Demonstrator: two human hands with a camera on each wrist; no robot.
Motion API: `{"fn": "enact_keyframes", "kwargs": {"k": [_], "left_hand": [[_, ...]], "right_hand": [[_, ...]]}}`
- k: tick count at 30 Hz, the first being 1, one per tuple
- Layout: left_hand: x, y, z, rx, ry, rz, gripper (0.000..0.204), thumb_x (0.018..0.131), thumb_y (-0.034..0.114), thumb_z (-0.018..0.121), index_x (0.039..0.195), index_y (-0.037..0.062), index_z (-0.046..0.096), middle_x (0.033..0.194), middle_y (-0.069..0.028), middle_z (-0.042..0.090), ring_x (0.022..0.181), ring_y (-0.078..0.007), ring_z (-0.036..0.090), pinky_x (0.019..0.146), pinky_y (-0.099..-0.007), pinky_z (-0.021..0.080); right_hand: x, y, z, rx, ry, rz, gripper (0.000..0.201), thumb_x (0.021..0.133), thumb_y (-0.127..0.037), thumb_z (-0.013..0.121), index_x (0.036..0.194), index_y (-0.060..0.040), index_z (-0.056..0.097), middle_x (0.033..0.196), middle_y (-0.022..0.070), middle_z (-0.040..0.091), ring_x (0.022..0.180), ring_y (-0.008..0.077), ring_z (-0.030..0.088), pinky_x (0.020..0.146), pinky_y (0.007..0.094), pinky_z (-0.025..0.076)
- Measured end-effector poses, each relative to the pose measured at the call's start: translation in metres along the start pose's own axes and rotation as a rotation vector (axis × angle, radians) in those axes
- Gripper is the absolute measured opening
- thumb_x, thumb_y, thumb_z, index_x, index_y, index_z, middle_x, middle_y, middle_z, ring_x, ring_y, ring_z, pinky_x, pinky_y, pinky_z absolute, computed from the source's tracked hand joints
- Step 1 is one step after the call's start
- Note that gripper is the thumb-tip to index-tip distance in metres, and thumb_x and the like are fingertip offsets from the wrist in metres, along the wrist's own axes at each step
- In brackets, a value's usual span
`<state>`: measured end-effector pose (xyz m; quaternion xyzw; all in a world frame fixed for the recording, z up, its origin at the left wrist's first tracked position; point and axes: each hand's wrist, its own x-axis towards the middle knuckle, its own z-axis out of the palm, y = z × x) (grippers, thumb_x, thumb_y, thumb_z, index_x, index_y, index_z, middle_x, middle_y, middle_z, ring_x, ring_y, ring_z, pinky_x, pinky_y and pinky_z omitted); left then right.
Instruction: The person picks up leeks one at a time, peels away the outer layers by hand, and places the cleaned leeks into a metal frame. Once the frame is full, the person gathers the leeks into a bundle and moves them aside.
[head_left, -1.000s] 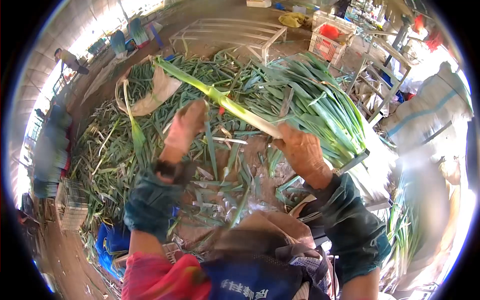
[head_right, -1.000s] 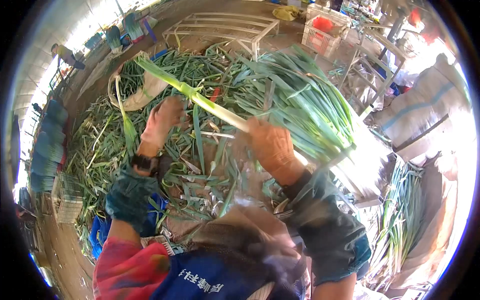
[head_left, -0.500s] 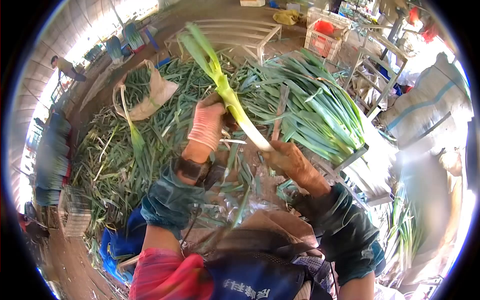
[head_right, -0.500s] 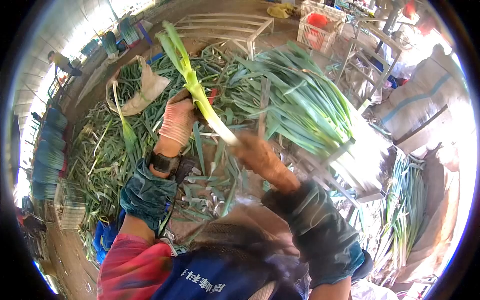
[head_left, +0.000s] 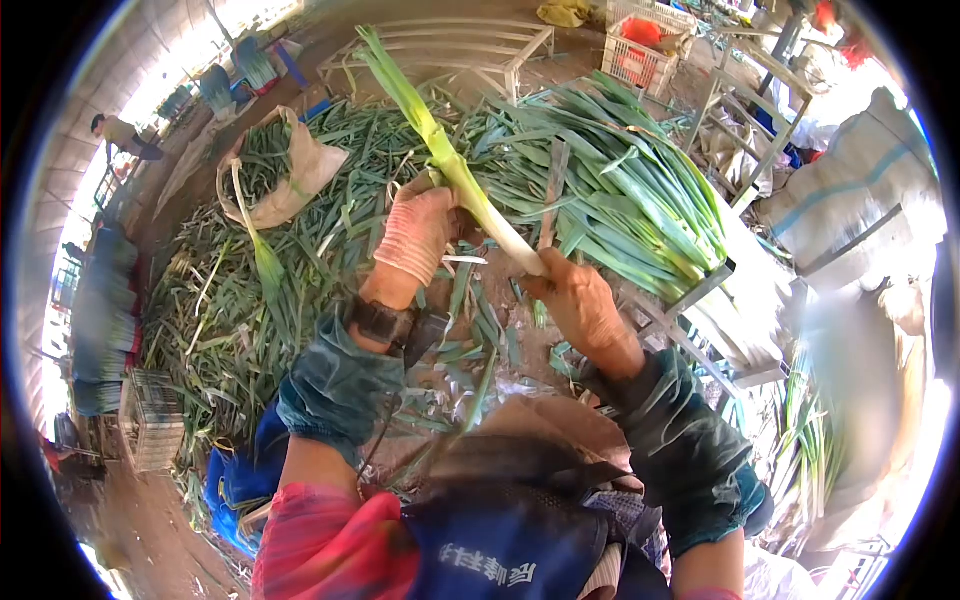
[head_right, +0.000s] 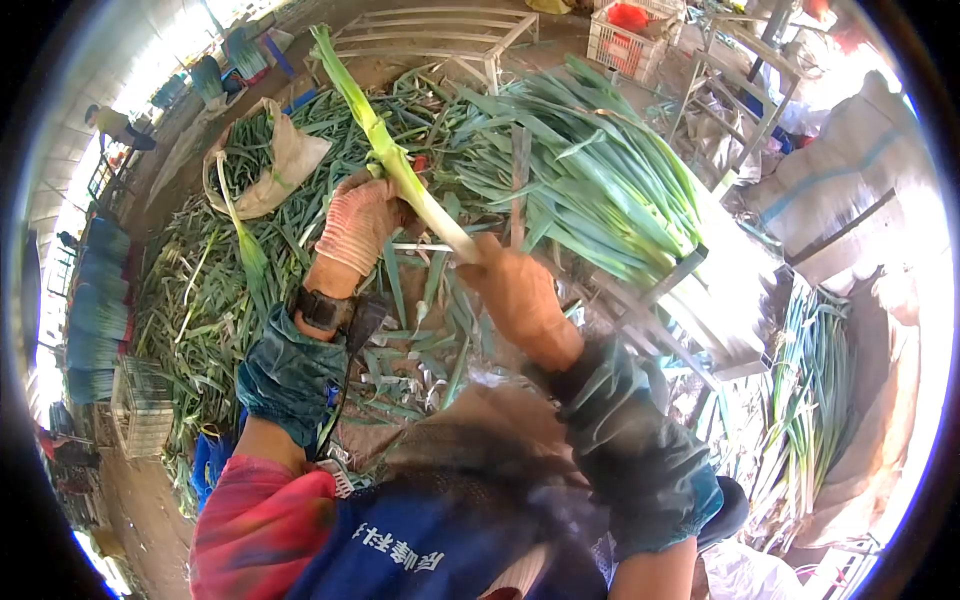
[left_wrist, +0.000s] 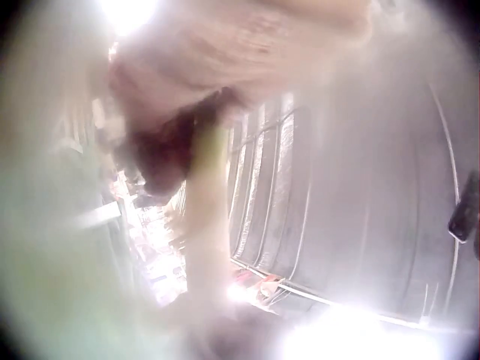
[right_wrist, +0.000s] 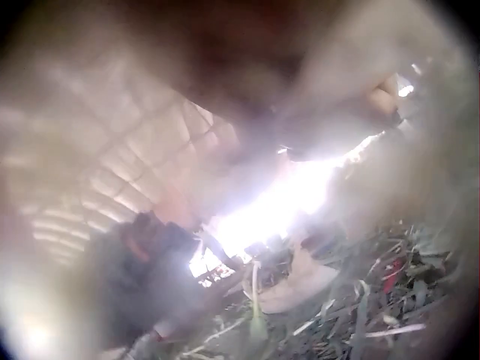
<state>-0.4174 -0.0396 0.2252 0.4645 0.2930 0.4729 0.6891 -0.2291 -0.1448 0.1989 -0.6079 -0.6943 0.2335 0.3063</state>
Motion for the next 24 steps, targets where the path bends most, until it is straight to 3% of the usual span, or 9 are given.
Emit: {"fn": "enact_keyframes", "kwargs": {"k": [3, 7, 12, 13, 15, 18, 19, 23, 24], "left_hand": [[0.000, -0.004, 0.002, 0.056, 0.113, -0.001, 0.025, 0.077, 0.008, 0.050, 0.100, -0.0019, 0.055, 0.085, -0.0151, 0.061, 0.067, -0.0285, 0.060, 0.053, -0.0388, 0.051], [-0.005, -0.006, 0.002, -0.041, 0.132, -0.047, 0.022, 0.076, 0.006, 0.050, 0.096, 0.0000, 0.056, 0.081, -0.0118, 0.060, 0.064, -0.0259, 0.060, 0.052, -0.0372, 0.051], [-0.020, -0.007, -0.016, 0.568, -0.105, -0.093, 0.015, 0.082, 0.012, 0.055, 0.091, 0.0010, 0.057, 0.076, -0.0078, 0.059, 0.061, -0.0189, 0.059, 0.050, -0.0330, 0.050], [-0.022, -0.012, -0.014, 0.230, -0.025, -0.246, 0.019, 0.086, 0.020, 0.055, 0.085, 0.0012, 0.056, 0.071, -0.0061, 0.057, 0.059, -0.0163, 0.056, 0.048, -0.0294, 0.047], [-0.022, -0.032, -0.018, 0.214, -0.091, -0.211, 0.020, 0.087, 0.021, 0.053, 0.083, 0.0018, 0.056, 0.070, -0.0056, 0.056, 0.059, -0.0149, 0.054, 0.050, -0.0273, 0.045], [-0.024, -0.045, -0.028, 0.967, -0.232, -0.016, 0.015, 0.087, 0.019, 0.052, 0.085, 0.0044, 0.055, 0.073, -0.0049, 0.056, 0.062, -0.0143, 0.053, 0.057, -0.0267, 0.045], [-0.013, -0.060, -0.039, 1.369, -0.395, 0.379, 0.013, 0.087, 0.018, 0.052, 0.086, 0.0050, 0.055, 0.073, -0.0044, 0.057, 0.064, -0.0149, 0.054, 0.059, -0.0273, 0.046], [-0.057, -0.070, -0.017, 0.976, -0.213, -0.044, 0.024, 0.083, 0.025, 0.054, 0.101, 0.0092, 0.055, 0.087, -0.0074, 0.063, 0.083, -0.0237, 0.061, 0.075, -0.0320, 0.048], [-0.048, -0.058, -0.018, 1.771, -0.442, 0.051, 0.032, 0.087, 0.026, 0.048, 0.114, 0.0109, 0.053, 0.095, -0.0108, 0.063, 0.088, -0.0268, 0.059, 0.080, -0.0324, 0.046]], "right_hand": [[-0.003, 0.001, 0.010, -0.073, 0.061, -0.008, 0.023, 0.085, -0.023, 0.058, 0.095, -0.0052, 0.049, 0.064, 0.0165, 0.058, 0.059, 0.0334, 0.059, 0.052, 0.0425, 0.045], [-0.004, 0.007, 0.004, 0.809, -0.308, 0.069, 0.028, 0.087, -0.029, 0.057, 0.100, -0.0043, 0.054, 0.066, -0.0025, 0.044, 0.054, 0.0082, 0.039, 0.046, 0.0237, 0.032], [-0.022, -0.016, -0.011, 1.003, -0.424, 0.281, 0.036, 0.087, -0.032, 0.057, 0.104, -0.0003, 0.055, 0.065, -0.0038, 0.043, 0.054, 0.0073, 0.040, 0.047, 0.0229, 0.030], [-0.024, -0.018, -0.009, 0.953, -0.420, 0.305, 0.038, 0.087, -0.032, 0.057, 0.106, 0.0004, 0.055, 0.065, -0.0036, 0.043, 0.055, 0.0072, 0.040, 0.047, 0.0228, 0.030], [-0.033, -0.025, -0.010, 1.077, -0.410, 0.323, 0.040, 0.086, -0.032, 0.057, 0.108, 0.0004, 0.056, 0.066, -0.0034, 0.045, 0.054, 0.0070, 0.040, 0.047, 0.0230, 0.030], [-0.033, -0.017, 0.001, 1.013, -0.478, 0.260, 0.040, 0.087, -0.033, 0.058, 0.108, 0.0011, 0.057, 0.066, 0.0000, 0.050, 0.053, 0.0094, 0.045, 0.048, 0.0266, 0.035], [-0.030, -0.010, 0.008, 0.949, -0.515, 0.225, 0.040, 0.087, -0.033, 0.058, 0.108, 0.0014, 0.058, 0.066, 0.0016, 0.052, 0.053, 0.0106, 0.047, 0.049, 0.0283, 0.037], [-0.021, -0.008, 0.041, 0.502, -0.331, -0.021, 0.037, 0.087, -0.032, 0.057, 0.101, 0.0030, 0.058, 0.070, 0.0123, 0.059, 0.061, 0.0215, 0.058, 0.057, 0.0354, 0.044], [-0.022, -0.005, 0.046, 0.455, -0.309, -0.060, 0.035, 0.087, -0.030, 0.058, 0.098, 0.0033, 0.058, 0.073, 0.0169, 0.061, 0.065, 0.0275, 0.061, 0.059, 0.0372, 0.046]]}}
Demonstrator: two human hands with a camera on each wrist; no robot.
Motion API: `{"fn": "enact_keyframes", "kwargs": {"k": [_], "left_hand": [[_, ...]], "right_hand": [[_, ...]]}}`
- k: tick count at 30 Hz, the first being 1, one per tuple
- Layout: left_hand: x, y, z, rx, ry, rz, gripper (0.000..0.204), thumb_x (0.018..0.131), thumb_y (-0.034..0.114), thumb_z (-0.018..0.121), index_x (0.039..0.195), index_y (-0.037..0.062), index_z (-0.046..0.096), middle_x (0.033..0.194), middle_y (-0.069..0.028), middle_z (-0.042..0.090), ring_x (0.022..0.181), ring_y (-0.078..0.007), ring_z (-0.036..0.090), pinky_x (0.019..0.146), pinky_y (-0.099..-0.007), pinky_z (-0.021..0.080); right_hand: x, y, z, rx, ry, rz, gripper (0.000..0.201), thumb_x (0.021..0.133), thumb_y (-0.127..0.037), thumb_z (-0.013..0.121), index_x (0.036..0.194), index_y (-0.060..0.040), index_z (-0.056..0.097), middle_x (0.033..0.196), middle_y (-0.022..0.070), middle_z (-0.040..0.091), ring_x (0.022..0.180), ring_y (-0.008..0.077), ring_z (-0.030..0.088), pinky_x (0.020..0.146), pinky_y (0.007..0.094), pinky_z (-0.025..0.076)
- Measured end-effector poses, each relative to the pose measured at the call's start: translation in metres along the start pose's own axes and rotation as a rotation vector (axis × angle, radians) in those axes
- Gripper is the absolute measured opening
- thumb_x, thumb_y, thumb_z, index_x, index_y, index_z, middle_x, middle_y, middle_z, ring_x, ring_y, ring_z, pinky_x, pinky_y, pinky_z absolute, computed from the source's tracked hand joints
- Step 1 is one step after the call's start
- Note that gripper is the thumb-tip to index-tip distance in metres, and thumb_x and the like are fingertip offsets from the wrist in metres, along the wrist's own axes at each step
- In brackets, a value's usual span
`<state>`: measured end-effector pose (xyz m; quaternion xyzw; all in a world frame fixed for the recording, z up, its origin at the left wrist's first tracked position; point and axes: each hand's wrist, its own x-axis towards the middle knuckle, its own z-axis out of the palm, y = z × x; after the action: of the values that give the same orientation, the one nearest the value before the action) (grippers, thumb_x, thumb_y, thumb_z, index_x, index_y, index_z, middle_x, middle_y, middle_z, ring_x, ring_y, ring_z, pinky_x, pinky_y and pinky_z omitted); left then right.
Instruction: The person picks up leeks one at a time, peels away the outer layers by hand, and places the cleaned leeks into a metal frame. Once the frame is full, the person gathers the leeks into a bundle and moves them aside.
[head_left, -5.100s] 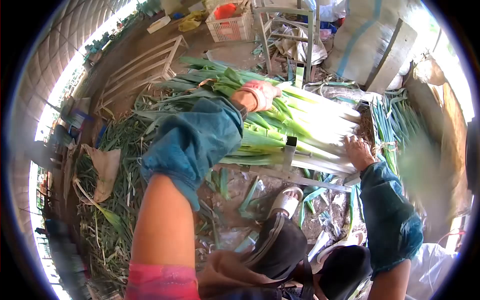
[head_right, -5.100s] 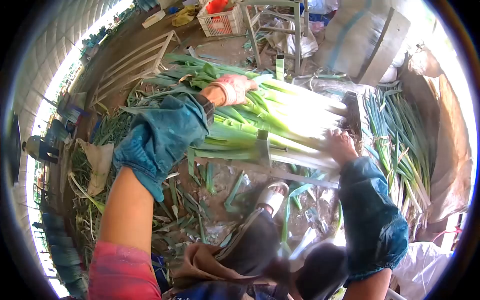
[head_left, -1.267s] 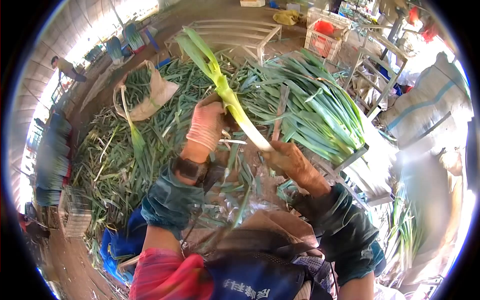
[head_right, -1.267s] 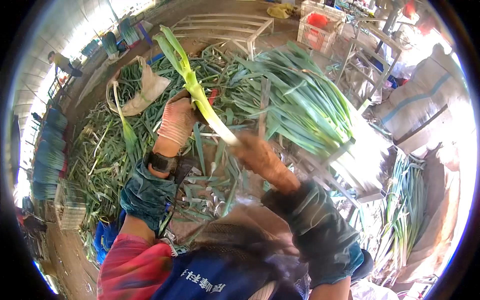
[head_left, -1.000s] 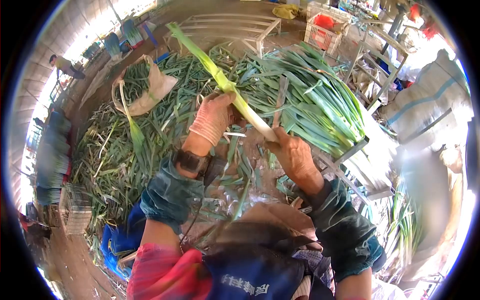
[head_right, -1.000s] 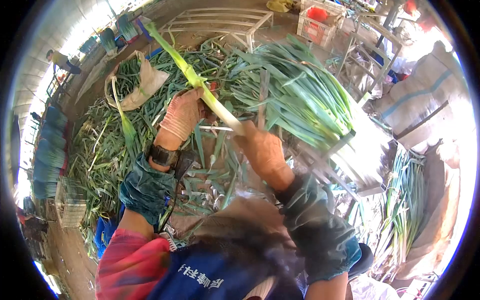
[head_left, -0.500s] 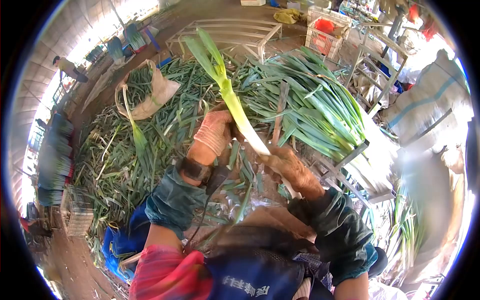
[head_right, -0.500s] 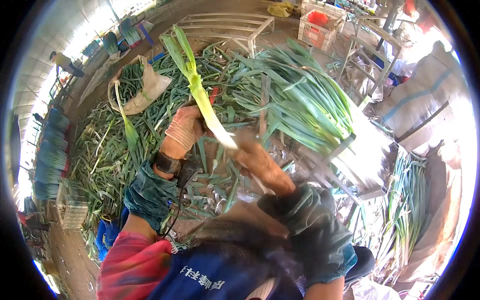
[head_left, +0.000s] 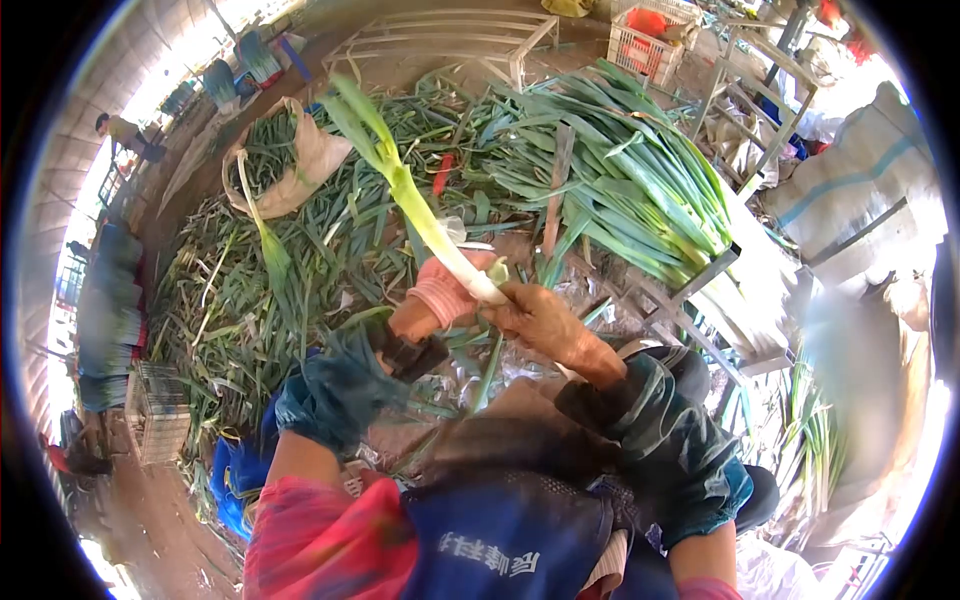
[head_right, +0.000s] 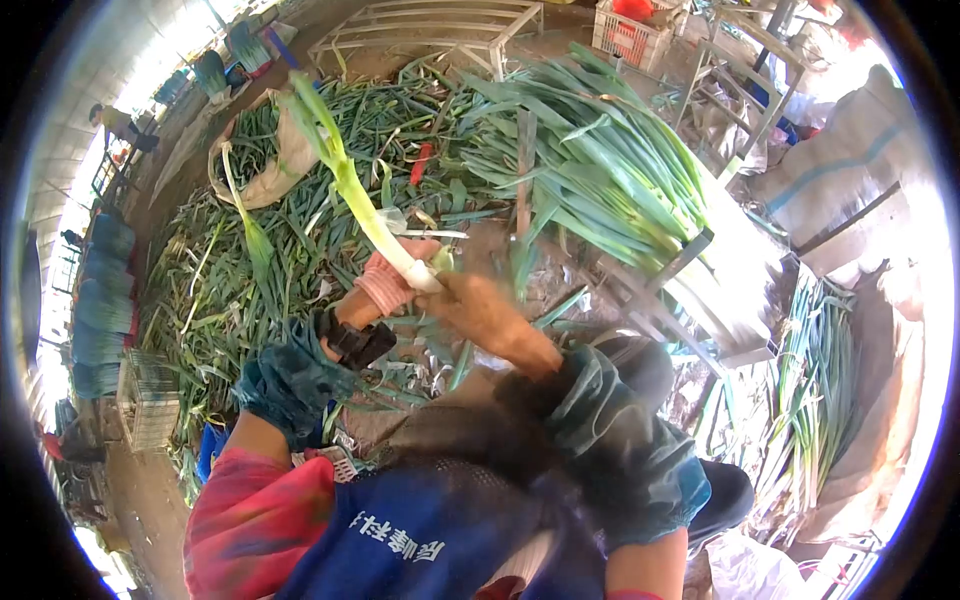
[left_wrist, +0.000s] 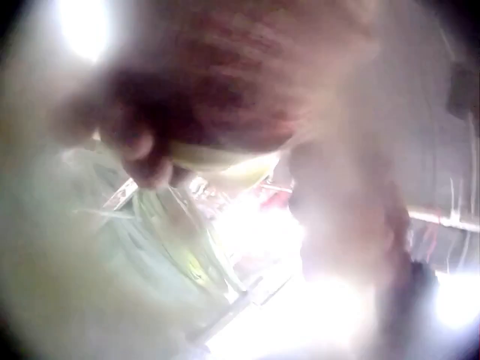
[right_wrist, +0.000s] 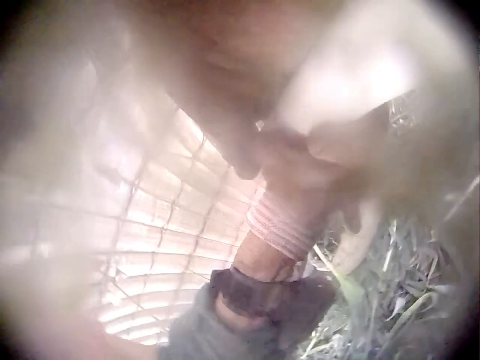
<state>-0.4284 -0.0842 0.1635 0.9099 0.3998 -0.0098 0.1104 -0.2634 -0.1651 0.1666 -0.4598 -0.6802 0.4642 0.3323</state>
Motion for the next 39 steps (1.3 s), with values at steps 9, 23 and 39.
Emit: {"fn": "enact_keyframes", "kwargs": {"k": [9, 23, 39], "left_hand": [[-0.043, -0.028, 0.006, -0.685, 0.840, -0.371, 0.022, 0.080, 0.018, 0.065, 0.097, 0.0050, 0.061, 0.082, -0.0132, 0.063, 0.069, -0.0264, 0.060, 0.060, -0.0350, 0.047], [-0.066, 0.044, -0.022, -1.744, -0.266, 0.143, 0.029, 0.076, 0.020, 0.071, 0.096, 0.0012, 0.061, 0.079, -0.0044, 0.063, 0.069, -0.0129, 0.060, 0.065, -0.0260, 0.050], [0.003, 0.024, -0.069, 0.608, 0.458, 0.194, 0.022, 0.069, 0.022, 0.064, 0.087, 0.0117, 0.055, 0.075, -0.0043, 0.056, 0.076, -0.0219, 0.059, 0.064, -0.0356, 0.046]], "right_hand": [[-0.002, -0.007, -0.011, -0.643, 0.289, -0.083, 0.021, 0.082, -0.017, 0.057, 0.092, 0.0003, 0.050, 0.077, 0.0173, 0.063, 0.065, 0.0340, 0.063, 0.056, 0.0428, 0.050], [0.005, 0.001, -0.032, -0.868, 0.471, -0.074, 0.018, 0.081, -0.018, 0.057, 0.091, -0.0041, 0.050, 0.078, 0.0135, 0.061, 0.063, 0.0295, 0.063, 0.055, 0.0392, 0.050], [0.021, -0.001, -0.051, -0.244, 0.512, 0.001, 0.022, 0.082, -0.019, 0.063, 0.092, -0.0017, 0.054, 0.067, 0.0080, 0.057, 0.061, 0.0200, 0.058, 0.059, 0.0359, 0.048]]}}
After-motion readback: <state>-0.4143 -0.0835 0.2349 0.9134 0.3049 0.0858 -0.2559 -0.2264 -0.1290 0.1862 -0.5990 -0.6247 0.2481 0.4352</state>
